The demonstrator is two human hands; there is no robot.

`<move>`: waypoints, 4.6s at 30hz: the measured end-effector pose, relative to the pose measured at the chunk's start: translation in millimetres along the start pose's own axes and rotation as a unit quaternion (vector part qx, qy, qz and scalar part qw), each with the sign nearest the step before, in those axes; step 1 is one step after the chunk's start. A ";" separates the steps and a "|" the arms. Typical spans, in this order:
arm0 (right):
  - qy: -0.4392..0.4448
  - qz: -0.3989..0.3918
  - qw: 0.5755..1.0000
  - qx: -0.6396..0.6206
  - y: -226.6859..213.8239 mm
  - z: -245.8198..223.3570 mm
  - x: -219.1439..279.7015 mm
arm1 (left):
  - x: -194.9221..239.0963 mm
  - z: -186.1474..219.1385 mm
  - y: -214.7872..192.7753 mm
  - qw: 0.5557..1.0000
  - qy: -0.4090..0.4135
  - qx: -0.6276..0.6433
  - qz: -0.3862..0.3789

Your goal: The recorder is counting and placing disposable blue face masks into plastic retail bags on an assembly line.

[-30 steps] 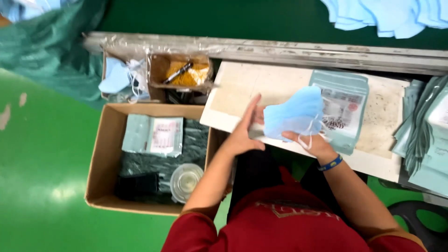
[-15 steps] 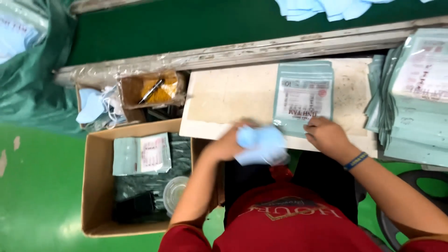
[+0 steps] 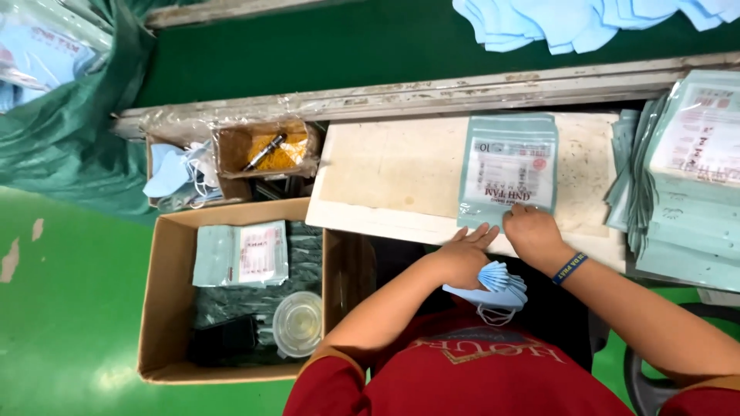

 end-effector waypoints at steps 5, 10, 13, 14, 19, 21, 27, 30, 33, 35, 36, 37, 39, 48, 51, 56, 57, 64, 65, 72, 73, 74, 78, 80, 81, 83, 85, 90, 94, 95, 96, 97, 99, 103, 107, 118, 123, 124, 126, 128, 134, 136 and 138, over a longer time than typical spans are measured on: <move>0.018 0.056 0.998 0.020 -27.2 6.3 -10.5 | -8.8 -3.5 9.5 1.000 -0.004 0.006 0.005; -0.052 0.119 0.988 -0.085 -73.7 -0.5 -29.6 | -11.9 -9.0 14.1 0.999 -0.030 0.002 0.019; -0.051 0.110 0.977 -0.176 -86.0 0.8 -39.8 | -19.5 -28.3 13.8 0.999 -0.019 -0.045 0.021; -0.016 0.123 0.974 -0.191 -91.1 2.1 -40.8 | -20.9 -38.2 11.7 0.996 0.050 0.058 0.039; 0.106 0.122 0.937 -0.309 -129.9 10.3 -39.1 | 30.5 -84.9 -34.2 0.845 0.101 0.524 0.035; 0.175 0.037 0.901 -0.395 -149.2 11.6 -43.7 | 45.5 -98.2 -53.3 0.871 0.068 0.463 0.148; 0.095 0.157 0.954 -0.239 -121.0 -30.1 -53.4 | 63.2 -71.8 -76.0 0.841 -0.125 0.454 0.265; 0.040 0.228 0.960 -0.155 -143.8 -87.9 -60.8 | 33.6 -69.3 -54.6 0.710 -0.084 0.643 0.273; 0.068 0.268 0.944 -0.178 -126.6 -81.3 -52.0 | 15.1 -56.9 -20.2 0.533 0.080 0.813 0.220; 0.034 0.288 0.937 -0.195 -130.4 -90.8 -43.7 | 14.5 -46.2 -4.0 0.437 0.110 0.884 0.122; 0.000 0.308 0.927 -0.212 -132.7 -96.7 -39.3 | 14.2 -38.9 5.0 0.331 0.136 0.933 0.022; 0.003 0.308 0.928 -0.212 -124.1 -97.3 -33.5 | 7.2 -37.9 14.8 0.332 0.134 0.934 0.020; 0.006 0.315 0.917 -0.244 -106.6 -99.9 -20.4 | -5.4 -30.5 36.0 0.291 0.173 0.939 -0.063; -0.166 0.117 0.892 -0.404 -150.0 -50.4 1.7 | 31.1 24.8 47.1 0.869 0.099 0.484 -0.022; 0.016 -0.128 0.837 -0.531 -122.1 -44.1 14.7 | 30.9 8.5 92.0 0.879 0.183 0.430 -0.092; 0.190 0.002 0.747 -0.637 -99.9 -22.9 36.5 | 112.2 17.4 -22.5 0.953 -0.076 0.207 0.208; 0.174 0.089 0.738 -0.645 -97.0 -17.5 39.3 | 121.2 8.4 -30.3 0.883 -0.050 0.280 0.374; 0.079 0.138 0.756 -0.635 -134.6 -35.8 16.6 | 127.6 12.0 -73.3 0.854 0.005 0.275 0.441; 0.090 0.139 0.758 -0.630 -133.0 -37.1 18.2 | 123.5 10.9 -67.6 0.868 0.008 0.272 0.415; 0.141 0.173 0.733 -0.642 -136.4 -23.9 33.8 | 128.7 4.7 -75.2 0.886 0.018 0.224 0.405; 0.141 0.174 0.733 -0.642 -136.3 -22.3 35.4 | 128.7 4.0 -76.0 0.886 0.019 0.223 0.405; 0.151 0.168 0.731 -0.644 -135.2 -20.2 36.1 | 129.1 3.7 -76.9 0.886 0.032 0.220 0.406; 0.138 0.171 0.740 -0.636 -139.2 -20.0 34.5 | 120.2 -9.2 -65.7 0.924 0.002 0.269 0.271; 0.152 0.164 0.761 -0.609 -110.8 -12.1 51.4 | 106.9 -14.9 -50.3 0.913 0.031 0.270 0.303; 0.179 0.162 0.782 -0.575 -95.4 -5.1 51.3 | 104.0 -21.7 -46.3 0.903 0.073 0.271 0.325; 0.193 0.179 0.753 -0.604 -78.0 -4.2 45.7 | 103.5 -23.0 -47.3 0.905 0.030 0.251 0.342; 0.225 0.185 0.721 -0.629 -59.5 1.6 43.8 | 104.4 -19.6 -48.5 0.906 -0.005 0.244 0.345; 0.190 0.141 0.796 -0.557 -65.7 2.5 33.7 | 93.0 -23.8 -32.6 0.924 -0.012 0.264 0.276; 0.181 0.105 0.869 -0.448 -19.9 33.3 29.6 | 113.8 -21.1 -45.7 0.904 0.016 0.293 0.312; 0.186 0.084 0.889 -0.410 -22.4 33.4 26.9 | 109.7 -24.3 -43.0 0.918 0.014 0.277 0.282; 0.193 0.063 0.906 -0.370 -24.3 32.2 27.0 | 106.0 -26.5 -38.8 0.932 0.011 0.261 0.250; 0.190 0.065 0.907 -0.370 3.5 82.5 23.6 | 74.5 -75.7 -20.6 0.932 0.010 0.260 0.253; 0.202 0.104 0.874 -0.429 57.5 168.5 43.4 | 19.2 -136.6 23.6 0.892 0.133 0.248 0.353; 0.227 0.162 0.814 -0.509 187.7 235.7 65.8 | 183.9 -291.0 -122.8 0.784 -0.349 0.424 0.291; 0.291 0.103 0.771 -0.557 78.3 123.5 46.1 | 318.9 -353.1 -192.0 0.536 -0.264 0.167 0.784; 0.167 0.029 0.812 -0.559 -117.5 7.6 -40.3 | 67.4 -183.2 -38.8 0.793 -0.183 0.299 0.498; 0.069 0.241 0.877 -0.411 -128.3 74.2 -94.8 | 29.2 -147.3 -26.5 0.798 -0.223 0.147 0.540; 0.070 0.246 0.877 -0.408 -117.7 102.1 -108.4 | 30.7 -146.9 -28.9 0.798 -0.218 0.145 0.543; 0.166 0.275 0.907 -0.273 -98.2 162.6 -131.2 | 33.5 -145.2 -30.1 0.799 -0.227 0.127 0.542; 0.195 0.291 0.912 -0.214 -57.1 228.0 -148.4 | 31.1 -148.2 -26.9 0.799 -0.226 0.136 0.540; 0.324 0.206 0.921 -0.063 -5.1 292.9 -183.9 | 27.1 -153.8 -40.1 0.811 -0.238 0.163 0.509; 0.329 0.172 0.928 -0.004 -10.1 275.8 -192.7 | 23.5 -150.3 -76.6 0.823 -0.243 0.197 0.475; 0.300 0.126 0.945 -0.036 -26.3 242.7 -206.2 | 22.5 -135.7 -131.0 0.851 -0.144 0.228 0.451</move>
Point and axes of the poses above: each hand's wrist, its own x-axis away from the middle knuckle, its own y-axis out of the palm, z = x × y, the point moved 3 cm from there along -x, towards the middle knuckle, and after that the axes turned 12 degrees about -y, right-handed, at the moved point
